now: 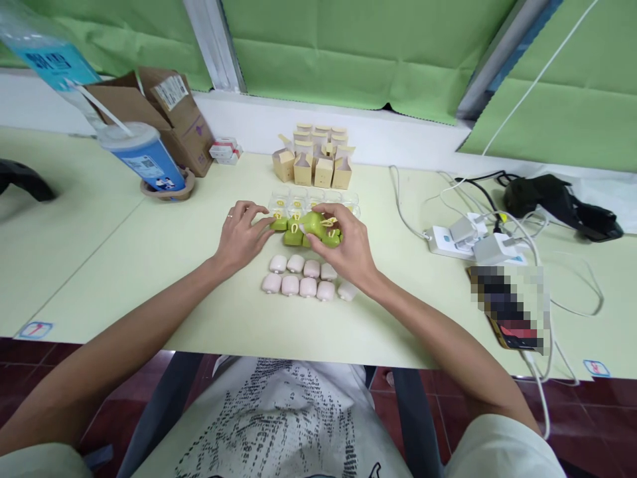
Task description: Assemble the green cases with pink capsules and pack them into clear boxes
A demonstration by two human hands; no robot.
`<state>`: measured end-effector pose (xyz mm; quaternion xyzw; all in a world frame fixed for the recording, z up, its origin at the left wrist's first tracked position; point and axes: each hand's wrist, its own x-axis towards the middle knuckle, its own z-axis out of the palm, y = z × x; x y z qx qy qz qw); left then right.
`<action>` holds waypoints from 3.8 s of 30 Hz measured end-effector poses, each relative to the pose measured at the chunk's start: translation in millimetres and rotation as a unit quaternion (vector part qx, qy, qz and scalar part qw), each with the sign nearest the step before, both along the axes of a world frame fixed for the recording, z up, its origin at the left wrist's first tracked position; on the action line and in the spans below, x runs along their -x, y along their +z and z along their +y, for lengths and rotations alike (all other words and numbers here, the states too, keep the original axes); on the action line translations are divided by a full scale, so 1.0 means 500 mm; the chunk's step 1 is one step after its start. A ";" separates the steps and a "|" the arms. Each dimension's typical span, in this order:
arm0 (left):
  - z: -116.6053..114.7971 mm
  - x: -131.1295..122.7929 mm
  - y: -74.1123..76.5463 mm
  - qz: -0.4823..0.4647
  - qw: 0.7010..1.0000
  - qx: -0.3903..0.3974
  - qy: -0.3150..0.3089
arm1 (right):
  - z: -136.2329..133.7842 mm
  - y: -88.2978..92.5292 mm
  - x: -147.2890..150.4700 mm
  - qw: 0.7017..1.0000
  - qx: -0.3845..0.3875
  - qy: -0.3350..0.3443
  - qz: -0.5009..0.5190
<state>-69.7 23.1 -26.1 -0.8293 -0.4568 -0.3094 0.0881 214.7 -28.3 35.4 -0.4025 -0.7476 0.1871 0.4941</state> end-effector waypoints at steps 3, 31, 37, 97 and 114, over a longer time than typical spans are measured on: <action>-0.005 0.013 0.020 0.013 0.999 0.005 -0.041 | 0.006 0.005 -0.008 1.000 0.012 0.024 0.015; 0.015 0.070 0.004 -0.288 0.919 0.265 -0.054 | 0.141 -0.017 0.180 0.929 0.026 0.033 -0.367; 0.010 0.063 0.011 -0.256 0.929 0.263 -0.049 | 0.136 -0.011 0.191 0.913 0.016 0.015 -0.408; 0.002 0.065 0.016 -0.187 0.953 0.223 -0.087 | 0.171 0.022 0.135 0.930 0.025 0.090 -0.354; 0.007 0.068 0.011 -0.183 0.953 0.222 -0.093 | 0.178 0.022 0.133 0.948 0.046 0.094 -0.302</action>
